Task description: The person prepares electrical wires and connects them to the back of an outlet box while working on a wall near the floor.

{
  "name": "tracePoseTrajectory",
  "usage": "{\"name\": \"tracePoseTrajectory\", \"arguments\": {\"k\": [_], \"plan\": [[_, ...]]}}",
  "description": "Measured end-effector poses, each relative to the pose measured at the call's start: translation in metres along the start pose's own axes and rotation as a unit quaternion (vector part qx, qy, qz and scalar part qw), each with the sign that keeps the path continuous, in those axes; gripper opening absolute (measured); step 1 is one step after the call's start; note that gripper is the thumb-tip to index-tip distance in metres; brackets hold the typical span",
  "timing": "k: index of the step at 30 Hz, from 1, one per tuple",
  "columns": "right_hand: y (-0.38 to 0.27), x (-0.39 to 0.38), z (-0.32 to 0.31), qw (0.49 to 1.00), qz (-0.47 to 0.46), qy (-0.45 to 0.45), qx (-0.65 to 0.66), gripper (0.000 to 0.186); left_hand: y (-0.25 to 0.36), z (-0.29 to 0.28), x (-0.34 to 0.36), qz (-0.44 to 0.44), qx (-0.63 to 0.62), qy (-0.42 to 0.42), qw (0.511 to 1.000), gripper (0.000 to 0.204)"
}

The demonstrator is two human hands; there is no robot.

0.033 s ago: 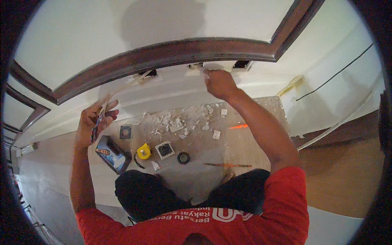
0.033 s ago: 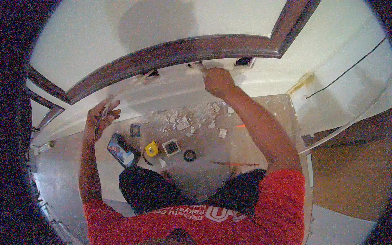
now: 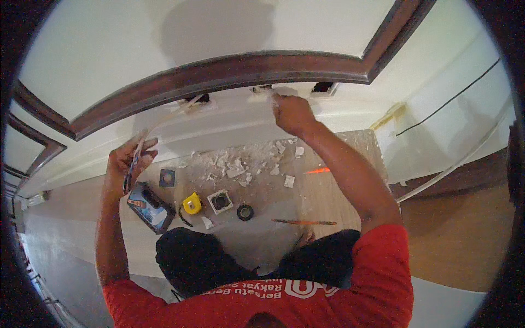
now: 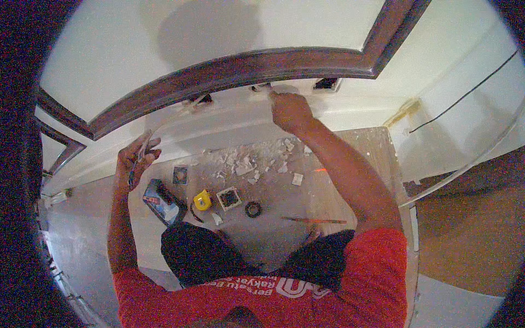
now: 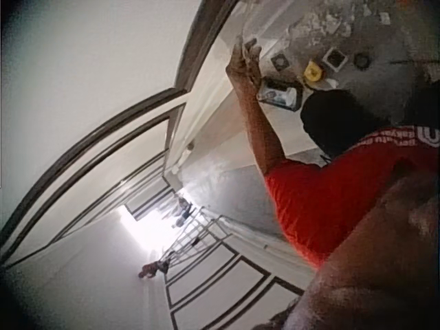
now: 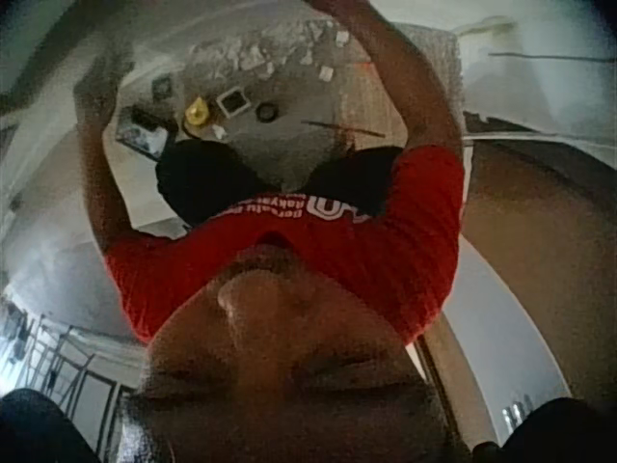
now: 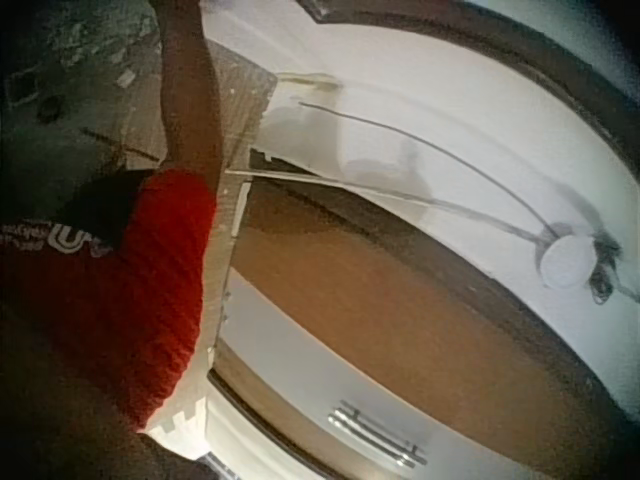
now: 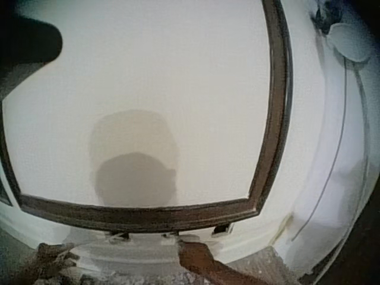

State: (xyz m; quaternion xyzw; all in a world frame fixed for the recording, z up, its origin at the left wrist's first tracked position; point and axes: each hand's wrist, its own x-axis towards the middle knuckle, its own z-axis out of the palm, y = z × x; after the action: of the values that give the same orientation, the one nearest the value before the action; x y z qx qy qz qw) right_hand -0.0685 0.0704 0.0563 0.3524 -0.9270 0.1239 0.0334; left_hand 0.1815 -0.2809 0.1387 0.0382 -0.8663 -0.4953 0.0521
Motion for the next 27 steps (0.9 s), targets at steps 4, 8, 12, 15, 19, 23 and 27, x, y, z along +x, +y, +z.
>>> {"name": "tracePoseTrajectory", "arguments": {"k": [4, 8, 12, 15, 19, 23, 27], "plan": [[-0.016, -0.008, 0.025, 0.996, 0.019, 0.028, 0.083, 0.056, -0.006, 0.011, 0.005, 0.102, 0.304, 0.064, 0.945, 0.052], [-0.029, -0.004, 0.047, 0.980, 0.062, 0.037, 0.184, 0.072, -0.007, 0.017, 0.015, 0.274, 0.471, -0.030, 0.838, 0.053], [-0.045, 0.018, 0.054, 0.978, 0.073, 0.055, 0.189, 0.073, -0.026, 0.050, 0.027, 0.341, 0.528, -0.234, 0.742, 0.046], [-0.056, 0.021, 0.054, 0.978, 0.070, 0.059, 0.186, 0.070, -0.067, 0.083, 0.043, 0.357, 0.467, -0.276, 0.760, 0.040], [-0.021, 0.013, 0.055, 0.969, -0.026, 0.123, 0.211, 0.047, -0.074, 0.147, 0.061, 0.305, 0.527, -0.386, 0.693, 0.029], [0.018, -0.002, 0.033, 0.950, -0.014, 0.052, 0.308, 0.040, -0.084, 0.178, 0.075, 0.268, 0.525, -0.378, 0.714, 0.023], [0.036, -0.023, 0.019, 0.964, -0.002, 0.095, 0.250, 0.039, -0.066, 0.175, 0.069, 0.270, 0.522, -0.343, 0.733, 0.026]]}}
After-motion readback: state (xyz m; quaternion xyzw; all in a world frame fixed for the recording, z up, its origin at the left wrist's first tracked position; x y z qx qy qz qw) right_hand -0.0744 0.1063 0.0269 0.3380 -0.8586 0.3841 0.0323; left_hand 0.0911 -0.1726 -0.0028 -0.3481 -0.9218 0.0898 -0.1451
